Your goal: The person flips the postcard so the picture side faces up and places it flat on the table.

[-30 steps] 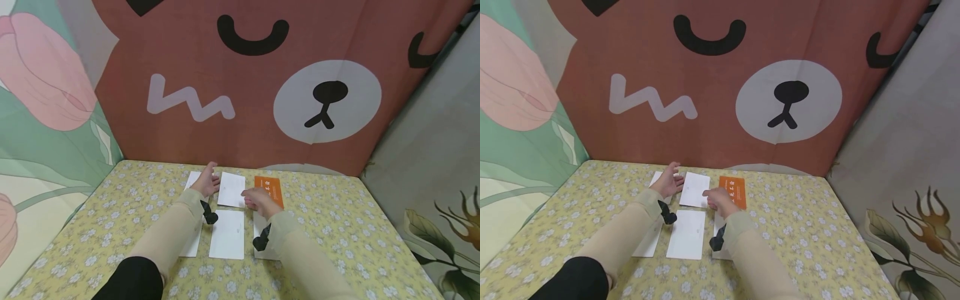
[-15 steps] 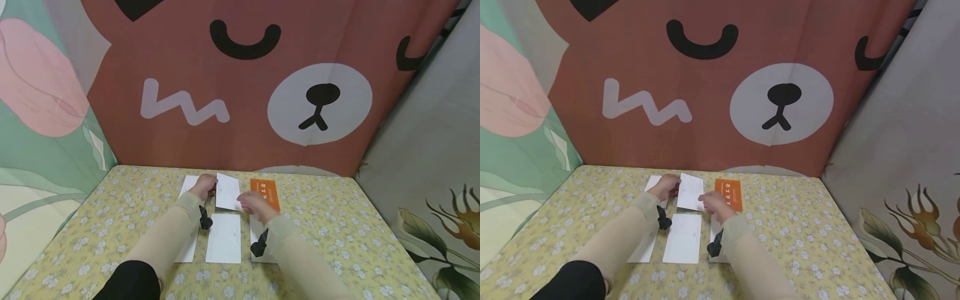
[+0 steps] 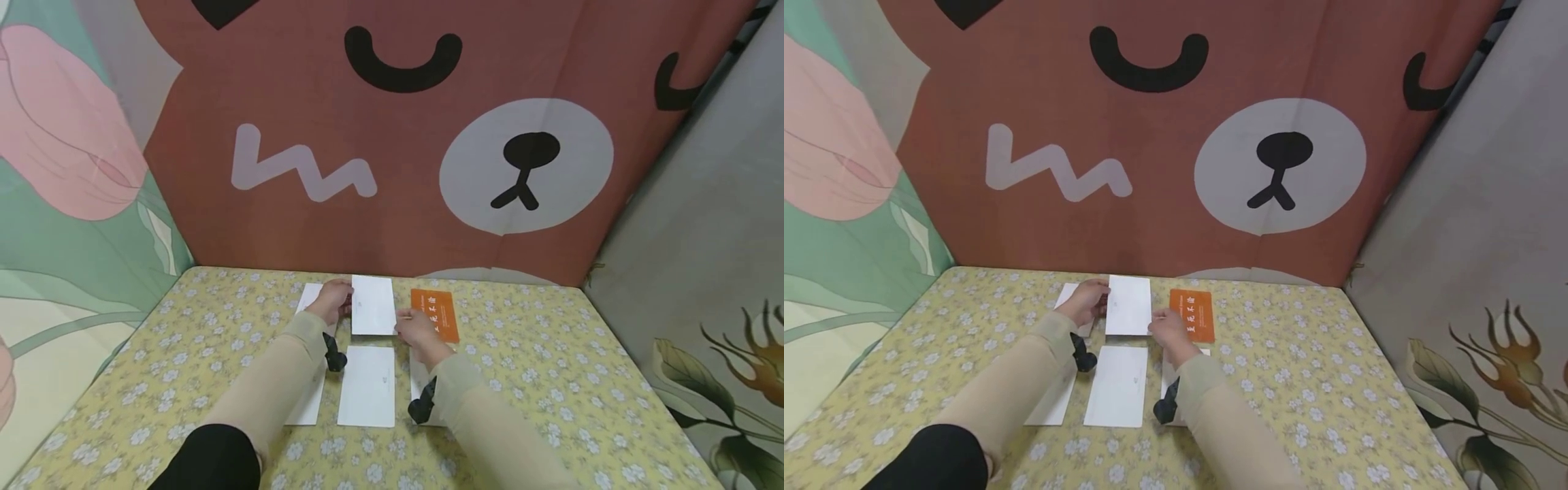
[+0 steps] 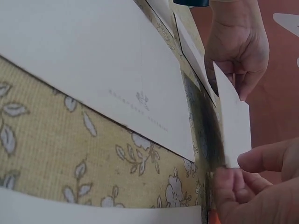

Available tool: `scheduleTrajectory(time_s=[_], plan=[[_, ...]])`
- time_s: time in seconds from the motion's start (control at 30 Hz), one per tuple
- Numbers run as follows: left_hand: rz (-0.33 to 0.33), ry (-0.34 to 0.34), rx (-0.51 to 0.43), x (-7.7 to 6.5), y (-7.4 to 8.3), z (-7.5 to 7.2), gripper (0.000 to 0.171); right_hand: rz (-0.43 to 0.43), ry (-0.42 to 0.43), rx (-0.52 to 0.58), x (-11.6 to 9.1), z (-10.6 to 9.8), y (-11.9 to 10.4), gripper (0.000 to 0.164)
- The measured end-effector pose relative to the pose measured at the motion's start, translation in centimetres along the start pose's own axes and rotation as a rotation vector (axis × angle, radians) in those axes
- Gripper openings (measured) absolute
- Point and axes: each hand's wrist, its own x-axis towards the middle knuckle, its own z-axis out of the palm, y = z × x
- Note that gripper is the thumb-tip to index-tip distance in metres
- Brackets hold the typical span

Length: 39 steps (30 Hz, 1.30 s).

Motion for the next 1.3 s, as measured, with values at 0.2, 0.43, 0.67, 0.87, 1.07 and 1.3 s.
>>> scheduleTrajectory(time_s=[0.2,0.43,0.67,0.87,1.07,1.3], plan=[[-0.014,-0.01,-0.018,0.1,0.0,-0.3,0.048,-0.029,0.006,0.078,0.0,0.0,0.0,0.036],[0.007,-0.014,-0.03,0.3,0.0,-0.5,0.053,-0.06,0.008,0.078,-0.3,-0.1,0.0,0.042],[0.02,-0.018,-0.03,0.4,0.0,-0.7,0.047,-0.183,0.016,0.024,-0.9,-1.2,-0.4,0.038],[0.075,0.021,0.014,0.3,-0.2,-0.9,0.036,-0.22,-0.022,0.111,-0.9,-2.2,-1.0,0.02],[0.122,0.065,0.055,0.1,-0.7,-1.1,0.025,-0.188,-0.061,0.319,-0.4,-2.8,-1.4,0.021],[0.139,0.054,0.102,-0.6,-0.3,-0.7,0.026,-0.256,-0.124,0.355,-0.9,-3.0,-2.0,0.032]])
